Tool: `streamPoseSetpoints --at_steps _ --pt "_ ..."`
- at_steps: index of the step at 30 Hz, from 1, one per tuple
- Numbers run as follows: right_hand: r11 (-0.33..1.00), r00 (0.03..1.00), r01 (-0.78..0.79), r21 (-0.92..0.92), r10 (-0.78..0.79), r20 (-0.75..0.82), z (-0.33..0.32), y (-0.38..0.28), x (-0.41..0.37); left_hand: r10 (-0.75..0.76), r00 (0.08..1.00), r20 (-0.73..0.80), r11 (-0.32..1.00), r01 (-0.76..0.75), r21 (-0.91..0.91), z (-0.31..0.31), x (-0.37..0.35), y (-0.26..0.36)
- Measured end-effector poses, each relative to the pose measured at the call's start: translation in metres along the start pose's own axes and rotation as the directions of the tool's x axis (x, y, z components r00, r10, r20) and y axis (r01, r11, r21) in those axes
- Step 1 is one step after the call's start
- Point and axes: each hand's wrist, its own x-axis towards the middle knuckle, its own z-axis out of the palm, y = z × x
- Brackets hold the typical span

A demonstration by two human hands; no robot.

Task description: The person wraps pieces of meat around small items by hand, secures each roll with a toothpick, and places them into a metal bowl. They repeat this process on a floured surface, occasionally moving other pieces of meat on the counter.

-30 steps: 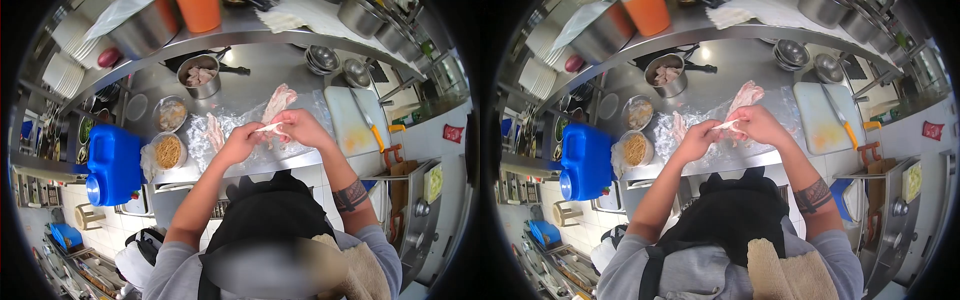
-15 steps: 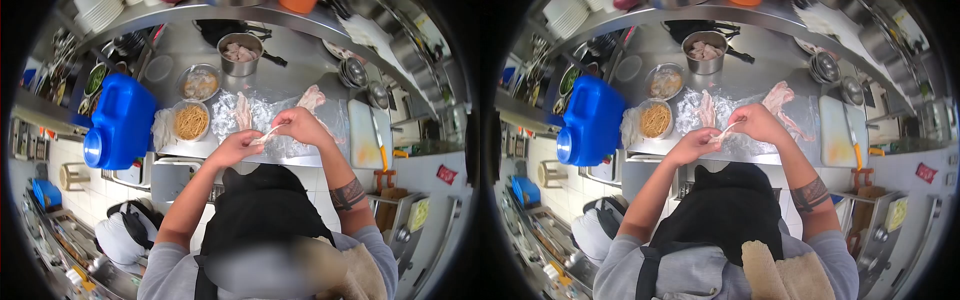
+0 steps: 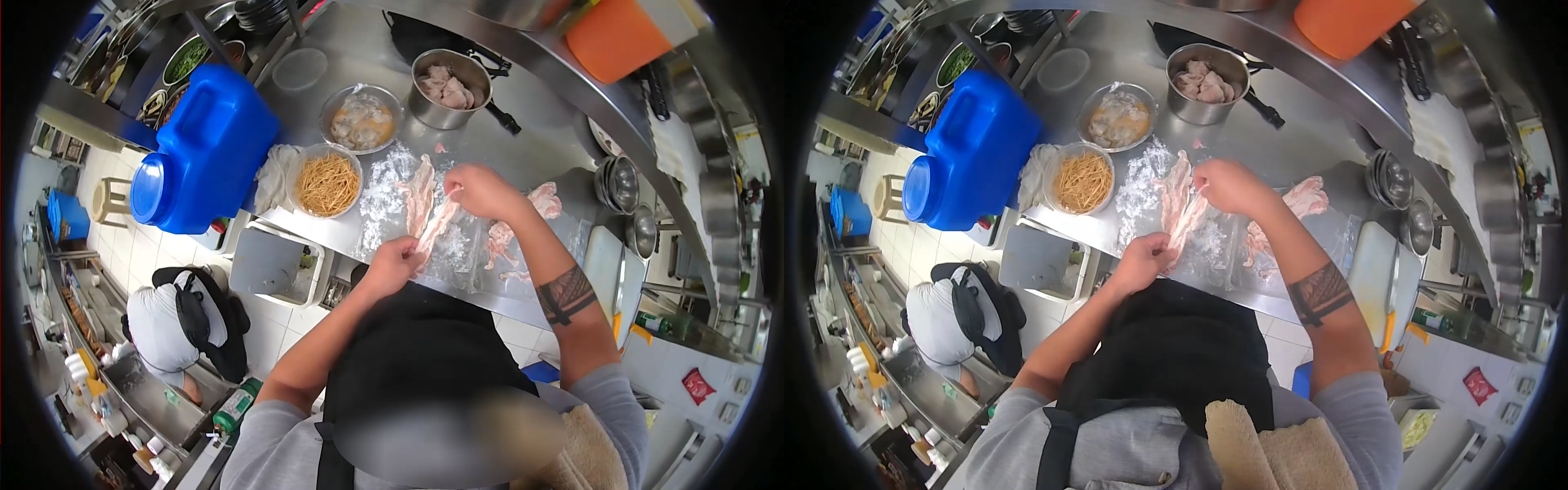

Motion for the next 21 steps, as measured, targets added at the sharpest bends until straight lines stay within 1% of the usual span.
streamPoseSetpoints --at_steps 1,2,3,4,5,6,8,9,10,11,12,13,15,17,19,21 --pt "1.0 1.0 0.005 0.012 -0.005 0.013 0.005 0.012 0.012 0.018 0.997 -0.073 1.0 -0.019 -0.012 0.003 0.001 -0.006" --pt "0.998 0.998 0.059 -0.015 -0.059 0.027 0.012 0.023 0.026 0.034 0.989 -0.146 0.999 -0.038 -0.021 0.006 0.002 -0.011" --pt "0.993 0.993 0.112 -0.04 -0.111 0.04 0.017 0.032 0.039 0.019 0.988 -0.154 0.999 -0.023 -0.023 0.008 -0.001 -0.006" --pt "0.993 0.992 0.116 -0.028 -0.115 0.045 0.021 0.037 0.049 -0.001 0.976 -0.218 0.996 0.021 0.09 0.009 -0.006 0.007" --pt "0.988 0.989 0.149 -0.045 -0.15 -0.012 0.026 0.041 0.058 -0.015 0.96 -0.28 0.977 0.073 0.199 0.01 -0.008 0.013" --pt "0.982 0.981 0.179 -0.062 -0.183 -0.068 0.031 0.045 0.066 -0.029 0.958 -0.285 0.977 0.088 0.197 0.012 -0.005 0.008" --pt "0.977 0.977 0.208 -0.04 -0.21 -0.046 0.038 0.055 0.081 -0.102 0.934 -0.342 0.995 0.096 -0.033 0.016 0.001 -0.006" --pt "0.971 0.971 0.235 -0.031 -0.236 -0.032 0.039 0.053 0.084 -0.116 0.932 -0.344 0.993 0.11 -0.035 0.018 0.001 -0.007" --pt "0.972 0.972 0.233 -0.019 -0.233 -0.025 0.039 0.053 0.082 -0.117 0.929 -0.352 0.992 0.093 -0.084 0.019 0.002 -0.008" --pt "0.987 0.979 0.16 -0.027 -0.156 0.131 0.034 0.054 0.077 -0.116 0.926 -0.359 0.989 0.072 -0.131 0.02 0.002 -0.008" --pt "0.995 0.956 0.092 -0.048 -0.074 0.283 0.031 0.052 0.072 -0.125 0.925 -0.36 0.988 0.081 -0.135 0.021 0.0 -0.006" --pt "0.995 0.955 0.092 -0.044 -0.076 0.288 0.035 0.054 0.062 -0.146 0.924 -0.354 0.984 0.099 -0.148 0.02 -0.003 -0.002" --pt "0.982 0.957 0.184 0.049 -0.191 0.221 0.044 0.057 0.036 -0.167 0.923 -0.346 0.981 0.118 -0.157 0.017 -0.007 0.001" --pt "0.981 0.963 0.191 0.024 -0.192 0.19 0.053 0.06 0.027 -0.126 0.938 -0.324 0.992 0.12 -0.037 0.015 -0.012 0.0" --pt "0.982 0.971 0.191 -0.004 -0.188 0.149 0.06 0.061 0.018 -0.115 0.942 -0.316 0.993 0.121 -0.002 0.015 -0.013 -0.002" --pt "0.993 0.992 0.121 -0.003 -0.121 -0.038 0.063 0.061 0.011 -0.1 0.946 -0.309 0.993 0.116 0.035 0.013 -0.013 -0.008"
